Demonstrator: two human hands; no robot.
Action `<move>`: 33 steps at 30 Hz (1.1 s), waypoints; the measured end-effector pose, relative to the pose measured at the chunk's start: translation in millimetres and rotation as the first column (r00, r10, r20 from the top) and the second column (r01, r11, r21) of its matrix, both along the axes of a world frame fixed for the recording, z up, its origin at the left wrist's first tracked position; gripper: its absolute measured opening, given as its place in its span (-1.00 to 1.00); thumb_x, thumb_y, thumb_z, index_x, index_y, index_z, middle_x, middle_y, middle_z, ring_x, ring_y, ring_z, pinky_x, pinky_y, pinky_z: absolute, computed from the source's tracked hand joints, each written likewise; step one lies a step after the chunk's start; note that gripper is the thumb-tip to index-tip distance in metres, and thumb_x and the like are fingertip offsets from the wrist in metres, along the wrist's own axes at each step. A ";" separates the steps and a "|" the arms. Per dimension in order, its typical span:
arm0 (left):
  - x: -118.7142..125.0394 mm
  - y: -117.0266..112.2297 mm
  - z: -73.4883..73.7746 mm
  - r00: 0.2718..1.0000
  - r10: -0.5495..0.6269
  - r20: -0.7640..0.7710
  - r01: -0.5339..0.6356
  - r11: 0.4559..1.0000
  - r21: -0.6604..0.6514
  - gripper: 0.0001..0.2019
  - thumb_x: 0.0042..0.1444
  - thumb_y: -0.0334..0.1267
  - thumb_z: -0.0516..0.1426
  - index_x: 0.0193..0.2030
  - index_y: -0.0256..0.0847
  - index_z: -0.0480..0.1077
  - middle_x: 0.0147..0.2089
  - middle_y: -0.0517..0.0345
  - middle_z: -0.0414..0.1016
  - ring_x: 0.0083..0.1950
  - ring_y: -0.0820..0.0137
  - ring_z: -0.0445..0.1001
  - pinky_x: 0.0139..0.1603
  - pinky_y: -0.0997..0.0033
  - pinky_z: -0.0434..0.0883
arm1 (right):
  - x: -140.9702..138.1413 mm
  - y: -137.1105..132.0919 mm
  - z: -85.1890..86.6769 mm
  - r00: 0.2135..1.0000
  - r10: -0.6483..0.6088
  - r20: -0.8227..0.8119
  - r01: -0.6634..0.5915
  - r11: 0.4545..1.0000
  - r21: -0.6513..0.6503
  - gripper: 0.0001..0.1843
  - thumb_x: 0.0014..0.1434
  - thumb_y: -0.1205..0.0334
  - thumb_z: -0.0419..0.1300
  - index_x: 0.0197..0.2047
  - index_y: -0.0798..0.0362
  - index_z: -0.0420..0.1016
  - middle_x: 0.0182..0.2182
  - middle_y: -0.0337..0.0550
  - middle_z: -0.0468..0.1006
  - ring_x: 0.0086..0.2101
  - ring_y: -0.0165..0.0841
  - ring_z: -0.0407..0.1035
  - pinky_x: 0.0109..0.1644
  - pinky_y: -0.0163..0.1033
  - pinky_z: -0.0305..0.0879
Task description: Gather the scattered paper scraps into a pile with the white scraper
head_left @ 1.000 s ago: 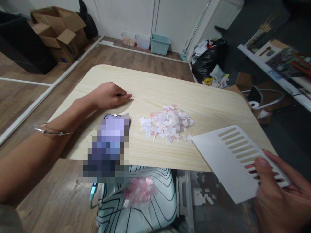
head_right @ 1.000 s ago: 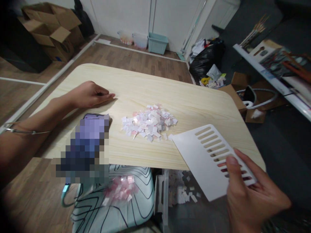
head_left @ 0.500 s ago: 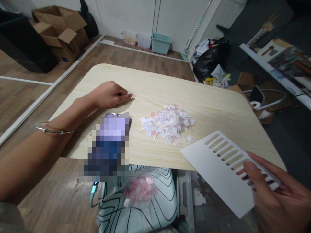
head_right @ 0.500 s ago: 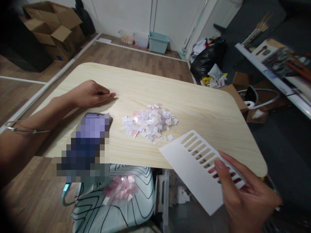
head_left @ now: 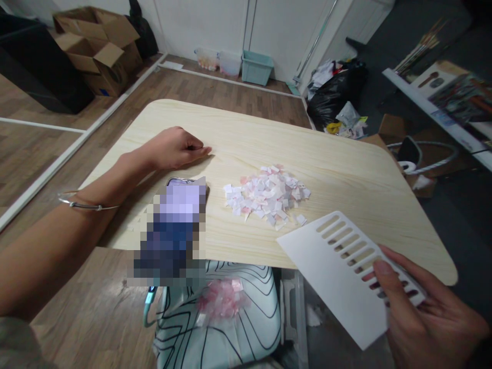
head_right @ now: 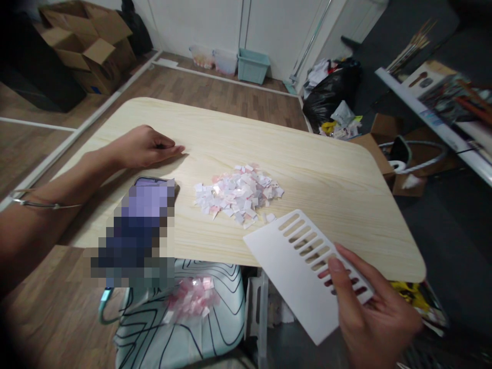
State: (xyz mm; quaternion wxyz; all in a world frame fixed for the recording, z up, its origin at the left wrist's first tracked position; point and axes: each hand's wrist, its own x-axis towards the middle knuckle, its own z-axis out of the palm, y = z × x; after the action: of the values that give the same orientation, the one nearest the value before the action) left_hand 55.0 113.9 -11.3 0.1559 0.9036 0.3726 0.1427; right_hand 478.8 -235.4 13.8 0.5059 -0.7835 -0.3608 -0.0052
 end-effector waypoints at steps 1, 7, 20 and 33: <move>-0.2 0.3 0.6 1.000 -0.001 -0.004 0.001 1.000 -0.003 -0.39 0.66 0.07 0.10 -0.48 -0.02 0.09 -0.53 0.39 -0.08 -0.30 0.30 -0.14 -0.21 0.12 0.04 | -5.5 -2.0 0.8 0.999 -0.003 -0.053 0.003 1.000 0.010 -0.59 0.01 -0.03 0.78 -0.11 -0.03 1.04 -0.26 0.09 0.92 -0.38 0.00 0.76 -0.23 0.05 0.75; -4.1 5.4 0.7 0.997 -0.022 -0.071 0.022 1.000 0.001 -0.36 0.69 0.22 0.00 -0.43 -0.08 0.25 -0.42 0.34 -0.03 -0.30 0.39 -0.05 -0.12 0.11 0.04 | -28.2 -3.2 9.3 0.943 -0.177 -0.283 0.188 0.982 0.015 -0.48 -0.01 -0.03 0.85 -0.01 -0.01 1.03 -0.22 0.09 0.93 -0.40 -0.08 0.75 -0.35 -0.08 0.74; -3.0 5.8 1.4 0.993 -0.015 -0.117 0.018 0.999 0.027 -0.34 0.70 0.20 -0.04 -0.40 -0.15 0.35 -0.37 0.29 0.04 -0.27 0.40 -0.05 -0.10 0.10 0.05 | -59.0 -23.4 -18.4 0.950 0.072 -0.305 -0.099 0.992 -0.076 -0.59 0.08 -0.03 0.77 -0.07 0.02 1.02 -0.40 -0.08 0.83 -0.51 -0.25 0.62 -0.41 -0.23 0.60; 2.2 0.3 7.5 0.995 0.013 -0.099 -0.017 0.999 -0.044 -0.41 0.66 0.11 0.02 -0.44 -0.11 0.33 -0.45 0.26 0.08 -0.32 0.36 0.04 -0.09 0.12 0.11 | -72.4 -14.4 14.8 0.960 0.009 -0.280 -0.057 0.985 -0.164 -0.34 -0.02 -0.37 0.83 -0.35 -0.09 0.63 -0.53 -0.23 0.69 -0.56 -0.28 0.52 -0.44 -0.26 0.47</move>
State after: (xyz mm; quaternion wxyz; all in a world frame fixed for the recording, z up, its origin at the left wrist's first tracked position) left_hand 57.2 114.2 -3.7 0.1565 0.9030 0.3899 0.0904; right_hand 406.4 -249.9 28.6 0.4829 -0.8106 -0.2981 0.1442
